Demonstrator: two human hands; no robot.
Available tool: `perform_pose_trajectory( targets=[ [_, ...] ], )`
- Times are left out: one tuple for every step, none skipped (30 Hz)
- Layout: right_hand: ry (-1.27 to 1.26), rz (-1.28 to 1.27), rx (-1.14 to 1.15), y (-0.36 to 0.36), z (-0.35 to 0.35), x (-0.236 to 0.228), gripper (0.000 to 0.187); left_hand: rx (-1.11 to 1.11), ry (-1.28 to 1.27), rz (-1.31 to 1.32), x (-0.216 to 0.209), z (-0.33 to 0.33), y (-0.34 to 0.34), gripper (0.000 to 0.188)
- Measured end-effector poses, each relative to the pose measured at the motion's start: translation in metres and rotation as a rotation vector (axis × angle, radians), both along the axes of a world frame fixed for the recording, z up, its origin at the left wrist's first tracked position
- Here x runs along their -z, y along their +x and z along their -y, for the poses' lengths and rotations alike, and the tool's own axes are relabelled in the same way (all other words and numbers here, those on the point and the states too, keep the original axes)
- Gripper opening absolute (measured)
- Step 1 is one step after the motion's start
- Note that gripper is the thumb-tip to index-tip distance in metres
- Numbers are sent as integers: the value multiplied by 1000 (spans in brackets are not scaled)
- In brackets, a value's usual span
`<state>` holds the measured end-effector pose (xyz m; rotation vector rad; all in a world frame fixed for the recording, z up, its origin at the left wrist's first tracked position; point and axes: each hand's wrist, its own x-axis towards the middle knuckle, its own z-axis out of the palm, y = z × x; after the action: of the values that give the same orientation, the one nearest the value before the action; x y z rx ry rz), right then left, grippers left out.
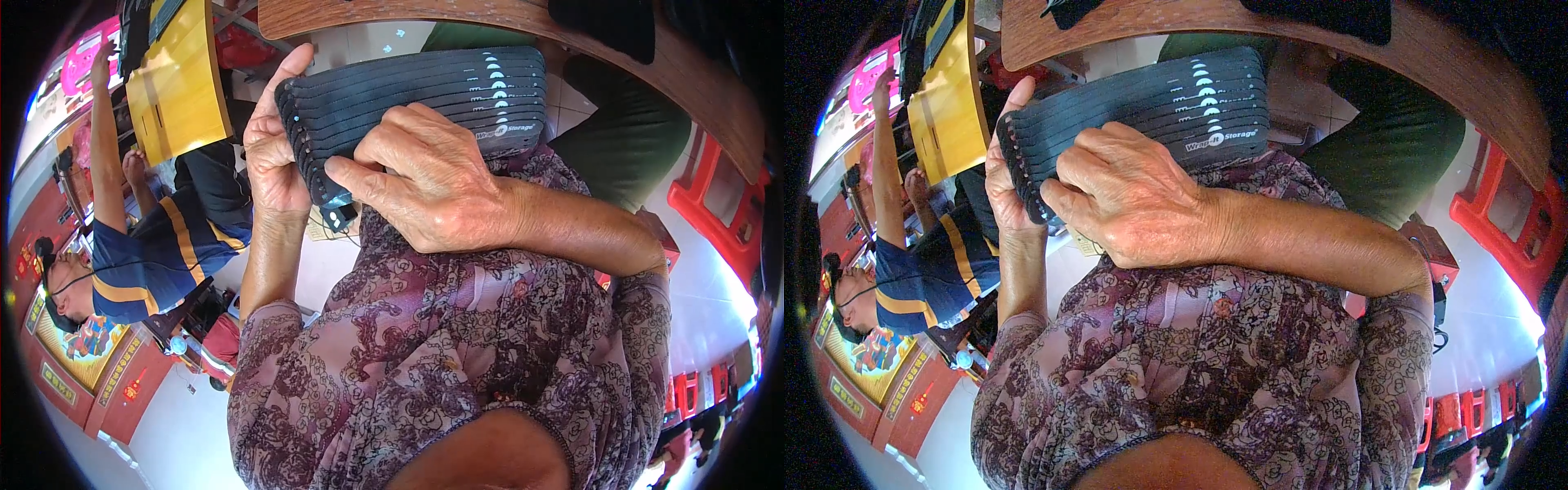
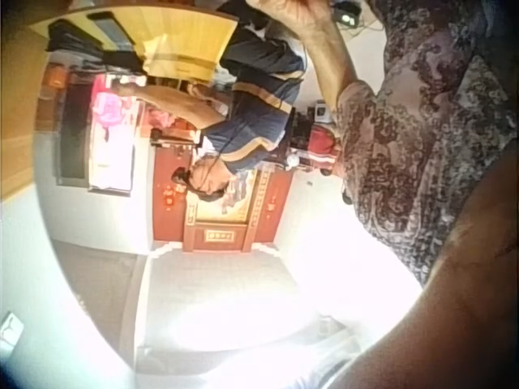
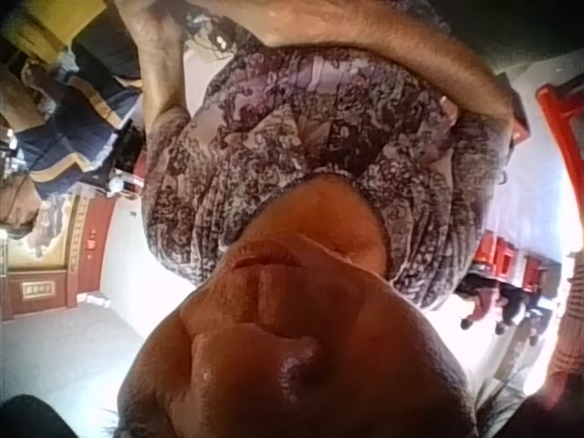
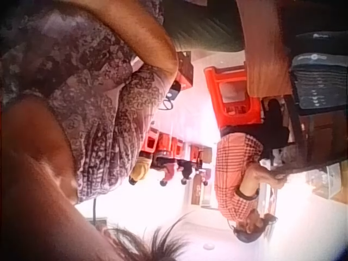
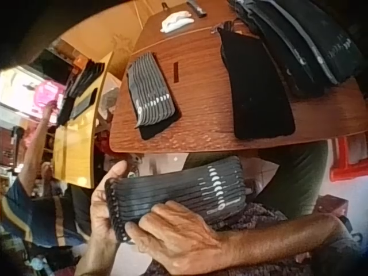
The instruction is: Organizing, wiping, and inspecting black textile components at a workshop desk.
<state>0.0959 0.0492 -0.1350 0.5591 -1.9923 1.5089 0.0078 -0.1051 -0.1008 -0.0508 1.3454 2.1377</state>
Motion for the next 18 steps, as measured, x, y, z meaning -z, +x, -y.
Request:
perform_pose_trajectory(
  targets=[
    [2,-3,3,0,0,0,33,26,-34,-15,-1,-1,0,80],
    [4,-6,5,-1,1,-1,31,26,-34,-14,0,0,0,80],
    [4,-5,5,0,0,-2,31,26,-11,-2,3,3,-1,80],
    [8,3,-3,-1,-2,-3,32,28,12,10,4,4,-1,80],
    [12,10,-11,-1,-3,-3,34,29,12,11,4,5,-2,80],
    [12,11,-10,0,-3,-3,34,13,29,21,5,6,-2,81],
    [1,14,-13,0,-2,-2,34,-5,48,33,5,6,-1,82],
    [-10,18,-15,1,-2,-1,33,-4,48,34,5,5,0,82],
    [-10,20,-15,2,-3,-1,33,2,16,14,3,2,2,83],
    [-18,41,-25,2,-3,-2,33,10,-17,-7,2,-1,3,83],
    [-26,62,-35,2,-4,-3,33,12,-17,-4,1,-2,4,83],
    [-27,64,-33,2,-4,-3,33,5,-28,-4,0,-4,4,83],
    [-27,73,-46,3,-5,-3,32,-3,-34,-7,0,-4,6,84],
    [-27,81,-58,4,-5,-3,31,-2,-30,-9,1,-3,7,84],
    [-23,80,-57,5,-4,-3,31,-4,-27,-13,3,-2,9,84],
    [-24,87,-49,6,-4,-4,31,-8,-29,-15,3,-2,9,84],
    [-25,95,-42,6,-4,-5,30,-8,-30,-15,2,-3,8,84],
    [-26,94,-42,6,-5,-6,30,-22,-22,-11,2,-4,8,84]
  ],
)
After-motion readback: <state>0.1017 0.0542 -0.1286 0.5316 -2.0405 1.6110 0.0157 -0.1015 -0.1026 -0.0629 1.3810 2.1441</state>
